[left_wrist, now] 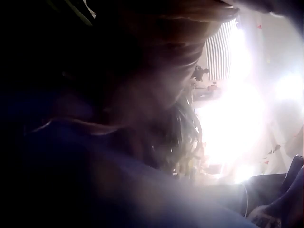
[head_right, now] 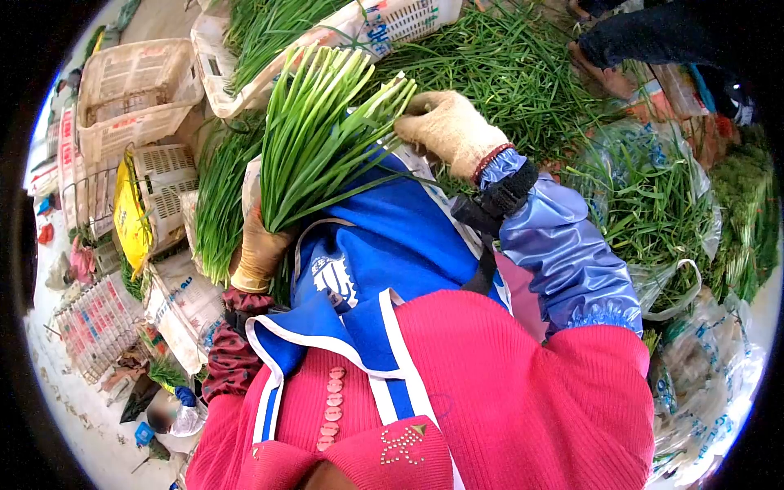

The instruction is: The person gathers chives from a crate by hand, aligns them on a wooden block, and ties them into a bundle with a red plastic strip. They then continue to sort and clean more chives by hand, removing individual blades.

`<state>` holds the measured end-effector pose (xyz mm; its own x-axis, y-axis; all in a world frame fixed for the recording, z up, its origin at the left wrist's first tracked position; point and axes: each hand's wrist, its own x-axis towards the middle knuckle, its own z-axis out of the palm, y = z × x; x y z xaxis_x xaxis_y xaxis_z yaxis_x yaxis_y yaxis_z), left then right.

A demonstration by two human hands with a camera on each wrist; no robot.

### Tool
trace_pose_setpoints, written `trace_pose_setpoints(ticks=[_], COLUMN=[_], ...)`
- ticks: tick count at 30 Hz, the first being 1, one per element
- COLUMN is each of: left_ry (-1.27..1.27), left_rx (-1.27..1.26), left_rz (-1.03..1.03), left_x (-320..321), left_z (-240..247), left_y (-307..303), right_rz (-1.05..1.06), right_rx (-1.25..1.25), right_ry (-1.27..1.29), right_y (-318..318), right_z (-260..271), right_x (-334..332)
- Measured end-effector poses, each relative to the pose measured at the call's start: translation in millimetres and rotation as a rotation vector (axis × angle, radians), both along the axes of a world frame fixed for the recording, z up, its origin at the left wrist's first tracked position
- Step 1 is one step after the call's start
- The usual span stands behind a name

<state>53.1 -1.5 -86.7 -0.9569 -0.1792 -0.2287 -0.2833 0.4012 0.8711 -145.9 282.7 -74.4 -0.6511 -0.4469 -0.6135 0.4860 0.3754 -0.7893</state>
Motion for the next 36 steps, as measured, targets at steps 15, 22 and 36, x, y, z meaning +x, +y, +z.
trace_pose_setpoints(ticks=[15, 22, 36], left_ry=[0.078, 0.032, 0.049], left_rx=[-0.304, -0.071, -0.291], left_rz=[-0.226, -0.191, -0.143], left_x=[-10.1, -15.6, -11.0], left_z=[-2.2, 7.6, 4.5], left_y=[-18.6, 1.0, 1.0], right_rz=[-0.173, 0.32, 0.274], right_rx=[-0.005, 0.237, -0.437], right_ry=[0.612, 0.554, 0.052], right_y=[38.4, -45.0, 10.6], right_z=[17.8, 27.2, 74.5], right_x=[-39.9, 1.7, 12.8])
